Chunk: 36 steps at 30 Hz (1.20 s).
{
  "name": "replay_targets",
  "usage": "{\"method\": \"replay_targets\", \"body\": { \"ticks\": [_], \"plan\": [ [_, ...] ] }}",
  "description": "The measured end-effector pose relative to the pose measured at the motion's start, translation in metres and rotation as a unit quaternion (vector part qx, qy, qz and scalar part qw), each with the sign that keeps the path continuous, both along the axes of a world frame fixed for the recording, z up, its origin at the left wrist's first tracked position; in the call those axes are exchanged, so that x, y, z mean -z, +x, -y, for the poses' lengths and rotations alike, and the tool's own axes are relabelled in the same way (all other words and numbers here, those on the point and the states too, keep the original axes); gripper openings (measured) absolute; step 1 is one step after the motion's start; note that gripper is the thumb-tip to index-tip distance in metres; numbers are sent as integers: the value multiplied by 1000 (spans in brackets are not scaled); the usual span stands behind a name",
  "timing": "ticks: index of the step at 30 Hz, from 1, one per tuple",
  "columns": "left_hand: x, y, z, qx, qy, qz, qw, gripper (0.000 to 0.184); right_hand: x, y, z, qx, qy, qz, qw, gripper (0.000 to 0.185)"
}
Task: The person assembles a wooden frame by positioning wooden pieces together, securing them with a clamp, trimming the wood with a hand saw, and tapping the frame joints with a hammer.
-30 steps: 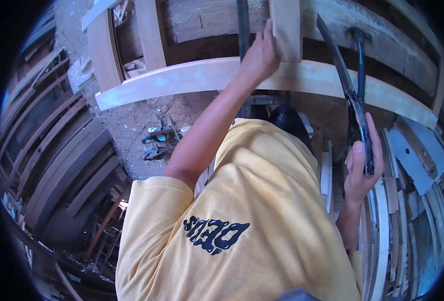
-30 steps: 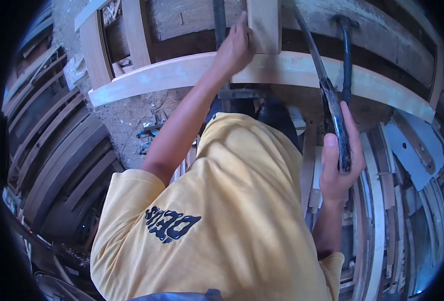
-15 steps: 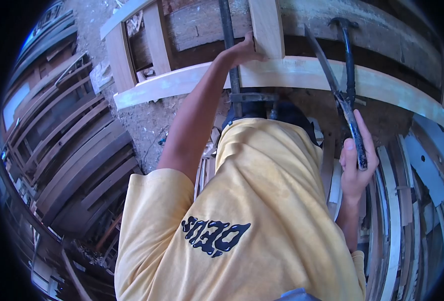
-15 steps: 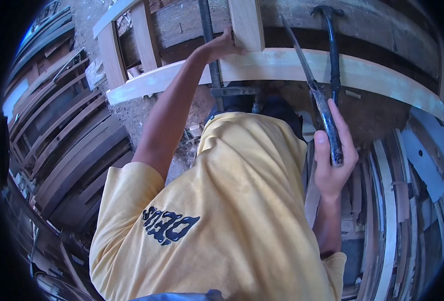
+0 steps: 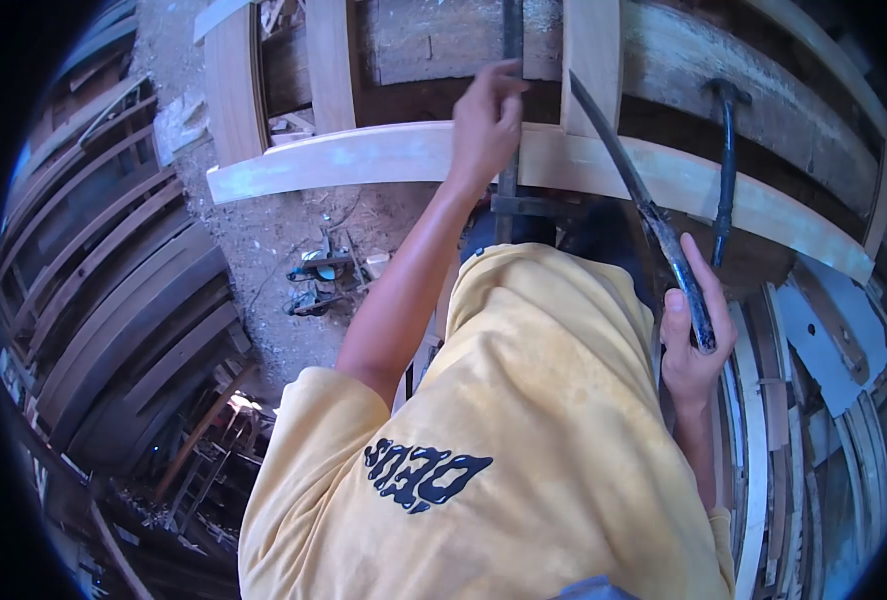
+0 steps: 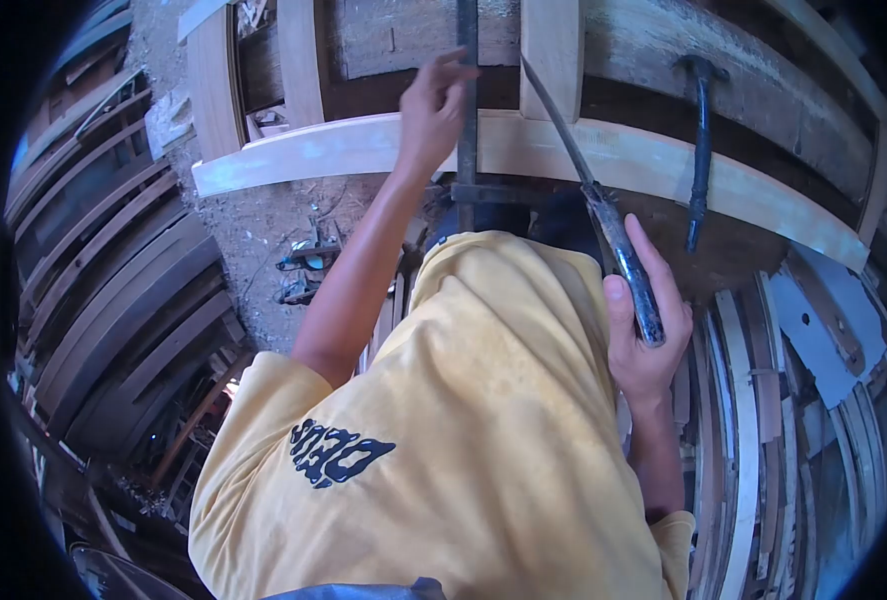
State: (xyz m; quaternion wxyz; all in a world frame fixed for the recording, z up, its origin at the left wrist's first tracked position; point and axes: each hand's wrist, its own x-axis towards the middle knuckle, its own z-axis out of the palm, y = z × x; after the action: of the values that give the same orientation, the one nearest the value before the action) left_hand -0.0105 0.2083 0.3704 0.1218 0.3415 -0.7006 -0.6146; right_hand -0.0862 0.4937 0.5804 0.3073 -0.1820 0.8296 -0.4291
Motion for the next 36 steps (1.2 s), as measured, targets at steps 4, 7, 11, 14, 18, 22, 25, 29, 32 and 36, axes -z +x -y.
{"method": "replay_targets", "body": {
  "ticks": [4,7,11,14,18,22,25,29,32,36],
  "plan": [
    [40,48,29,0,-388,171,906,26,5,10,26,12,59,46,997,44],
    [54,54,27,65,-414,233,877,40,8,11,38,9,79,44,996,43],
    [60,48,22,54,-433,296,850,53,-8,6,50,7,135,66,989,42],
    [60,47,23,44,-425,281,859,53,-14,6,58,-28,133,27,990,41],
    [61,48,22,48,-411,277,867,51,-20,1,76,-78,157,-4,984,41],
    [61,48,24,39,-405,268,873,52,2,-13,118,-96,167,-13,981,39],
    [61,48,22,31,-401,268,876,50,-3,-23,150,-58,212,77,972,36],
    [66,50,23,-1,-412,234,881,45,-25,-29,162,-110,255,29,960,35],
    [65,51,22,-7,-401,215,890,43,48,-45,187,-178,196,4,964,38],
    [62,50,19,-18,-376,229,898,43,43,-53,205,-223,252,-4,942,38]
  ]
}}
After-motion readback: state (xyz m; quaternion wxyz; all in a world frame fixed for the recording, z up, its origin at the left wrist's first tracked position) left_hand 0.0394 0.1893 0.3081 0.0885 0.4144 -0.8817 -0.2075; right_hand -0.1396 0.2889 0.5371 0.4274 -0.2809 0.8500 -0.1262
